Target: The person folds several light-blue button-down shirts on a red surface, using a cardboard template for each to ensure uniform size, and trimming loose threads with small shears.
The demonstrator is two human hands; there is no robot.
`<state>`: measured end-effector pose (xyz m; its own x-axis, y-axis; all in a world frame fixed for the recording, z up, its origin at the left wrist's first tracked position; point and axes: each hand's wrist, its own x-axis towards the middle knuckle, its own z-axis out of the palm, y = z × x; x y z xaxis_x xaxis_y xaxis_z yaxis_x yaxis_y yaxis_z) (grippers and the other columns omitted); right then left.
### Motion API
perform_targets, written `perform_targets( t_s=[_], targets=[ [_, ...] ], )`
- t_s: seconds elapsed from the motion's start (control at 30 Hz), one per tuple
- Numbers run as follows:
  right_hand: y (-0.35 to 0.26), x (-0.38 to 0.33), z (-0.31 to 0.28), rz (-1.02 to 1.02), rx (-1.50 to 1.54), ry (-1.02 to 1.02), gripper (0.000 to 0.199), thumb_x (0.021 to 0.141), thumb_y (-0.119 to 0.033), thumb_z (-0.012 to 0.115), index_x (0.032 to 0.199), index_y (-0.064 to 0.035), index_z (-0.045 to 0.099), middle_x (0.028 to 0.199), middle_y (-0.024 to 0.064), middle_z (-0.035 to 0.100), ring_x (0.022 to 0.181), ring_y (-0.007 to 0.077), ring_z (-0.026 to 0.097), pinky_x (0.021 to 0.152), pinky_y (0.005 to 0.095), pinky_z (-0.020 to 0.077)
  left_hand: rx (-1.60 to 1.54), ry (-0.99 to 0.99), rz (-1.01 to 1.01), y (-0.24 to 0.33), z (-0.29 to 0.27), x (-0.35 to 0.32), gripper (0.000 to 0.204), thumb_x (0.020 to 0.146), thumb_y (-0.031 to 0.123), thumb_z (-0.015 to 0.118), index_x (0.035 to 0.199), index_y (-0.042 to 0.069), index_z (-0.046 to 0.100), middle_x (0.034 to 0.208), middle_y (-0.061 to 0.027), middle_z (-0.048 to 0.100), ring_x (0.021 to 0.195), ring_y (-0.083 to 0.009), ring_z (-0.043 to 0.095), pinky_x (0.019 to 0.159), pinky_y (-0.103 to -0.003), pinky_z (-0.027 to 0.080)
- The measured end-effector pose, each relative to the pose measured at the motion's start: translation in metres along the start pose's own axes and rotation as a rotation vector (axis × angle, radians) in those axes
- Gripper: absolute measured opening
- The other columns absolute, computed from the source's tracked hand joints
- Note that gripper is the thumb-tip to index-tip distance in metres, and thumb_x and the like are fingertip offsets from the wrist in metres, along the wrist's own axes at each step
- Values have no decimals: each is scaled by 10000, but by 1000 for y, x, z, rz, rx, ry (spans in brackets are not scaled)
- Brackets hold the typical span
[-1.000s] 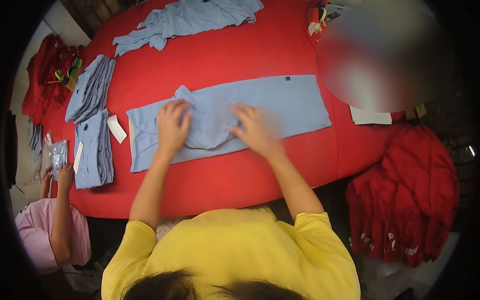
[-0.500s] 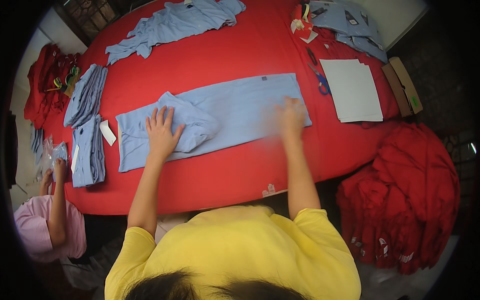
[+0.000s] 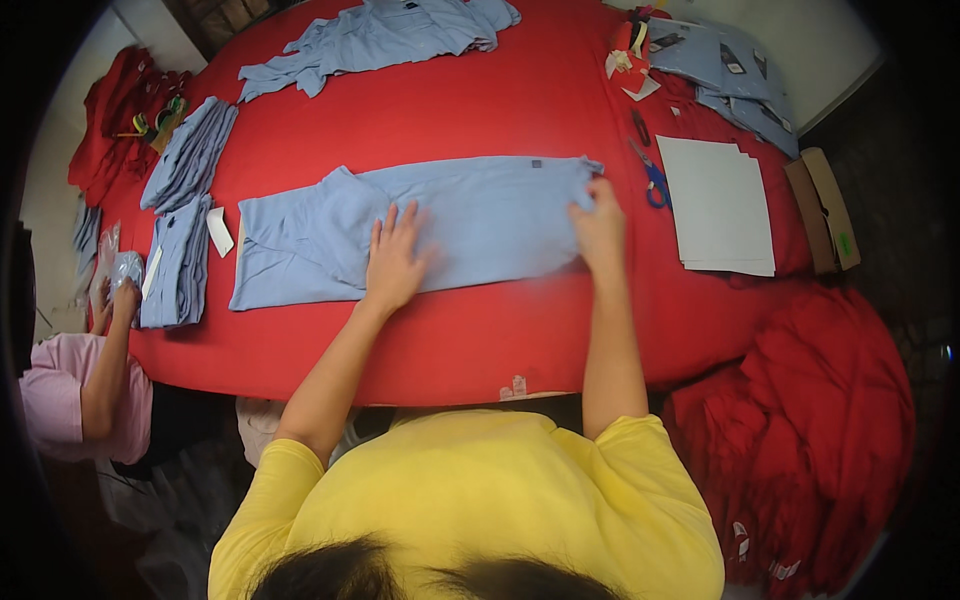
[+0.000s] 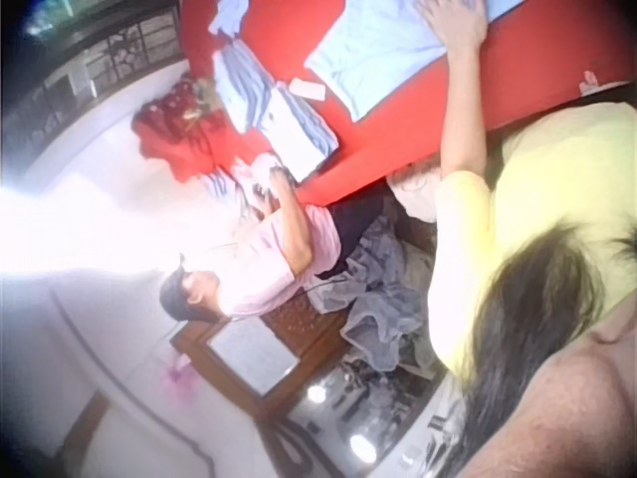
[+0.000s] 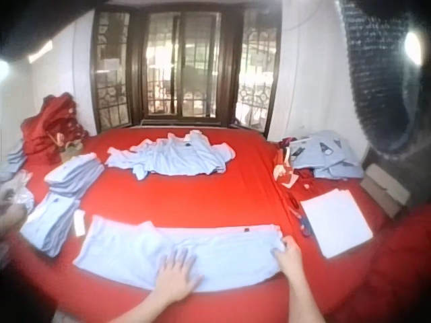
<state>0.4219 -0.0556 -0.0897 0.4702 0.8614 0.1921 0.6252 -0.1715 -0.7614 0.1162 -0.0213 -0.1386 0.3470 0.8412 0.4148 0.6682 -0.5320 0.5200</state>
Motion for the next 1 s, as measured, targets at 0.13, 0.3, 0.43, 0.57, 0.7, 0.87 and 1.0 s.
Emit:
perform_targets(
  t_s=[0.13, 0.3, 0.43, 0.57, 0.7, 0.87, 1.0],
  targets=[
    [-99, -37, 67, -175, 105, -332, 419, 779, -265, 742, 1050, -31, 524, 972, 154, 612, 864, 267, 602, 782, 369, 481, -588, 281, -333, 0, -19, 1, 400, 984, 314, 449, 1260, 36, 530, 1217, -161, 586, 1143, -294, 548, 990, -383, 405],
    [-111, -82, 126, -413, 110, -600, 494, 855, -284, 676, 1220, -1, 502, 1131, 217, 554, 922, 275, 606, 822, 375, 500, -508, 292, -505, -18, -11, 4, 303, 925, 180, 551, 1172, 4, 549, 1093, -135, 632, 866, -250, 620, 811, -353, 481],
    [-88, -49, 86, -228, 273, -537, 297, 912, -149, 586, 1170, -6, 552, 1058, 157, 591, 792, 203, 623, 648, 309, 549, -330, 181, -451, -22, -13, 2, 337, 807, 50, 649, 1137, 28, 585, 1085, -132, 632, 868, -227, 607, 785, -321, 489],
    [-30, -6, 60, -74, 51, -426, 206, 933, -133, 529, 1061, 5, 613, 988, 141, 623, 784, 187, 635, 620, 340, 552, -226, 81, -349, 3, -35, 22, 353, 772, -23, 627, 1119, 38, 607, 1080, -137, 622, 888, -276, 598, 809, -331, 495],
    [-37, -5, 63, 222, 90, -591, 296, 871, -270, 634, 937, 18, 622, 812, 127, 658, 736, 210, 639, 596, 359, 506, 171, 182, -107, -1, -27, 21, 323, 785, -10, 622, 1107, 10, 613, 1147, -179, 577, 989, -317, 569, 845, -373, 480],
    [-23, 0, 84, -77, 75, -538, 327, 838, -294, 669, 888, 26, 621, 779, 100, 655, 731, 197, 629, 639, 321, 488, -202, -72, -216, 54, 17, 37, 399, 907, 259, 577, 1180, -33, 572, 1216, -222, 531, 1104, -359, 526, 933, -403, 438],
    [-44, -27, 96, -3, 742, -627, 237, 862, -200, 615, 958, 15, 618, 953, 95, 668, 908, 167, 612, 798, 311, 469, -479, -30, -539, 62, 15, 42, 719, 853, 508, 631, 1225, -96, 512, 1186, -260, 538, 1139, -364, 526, 925, -396, 458]
  ],
)
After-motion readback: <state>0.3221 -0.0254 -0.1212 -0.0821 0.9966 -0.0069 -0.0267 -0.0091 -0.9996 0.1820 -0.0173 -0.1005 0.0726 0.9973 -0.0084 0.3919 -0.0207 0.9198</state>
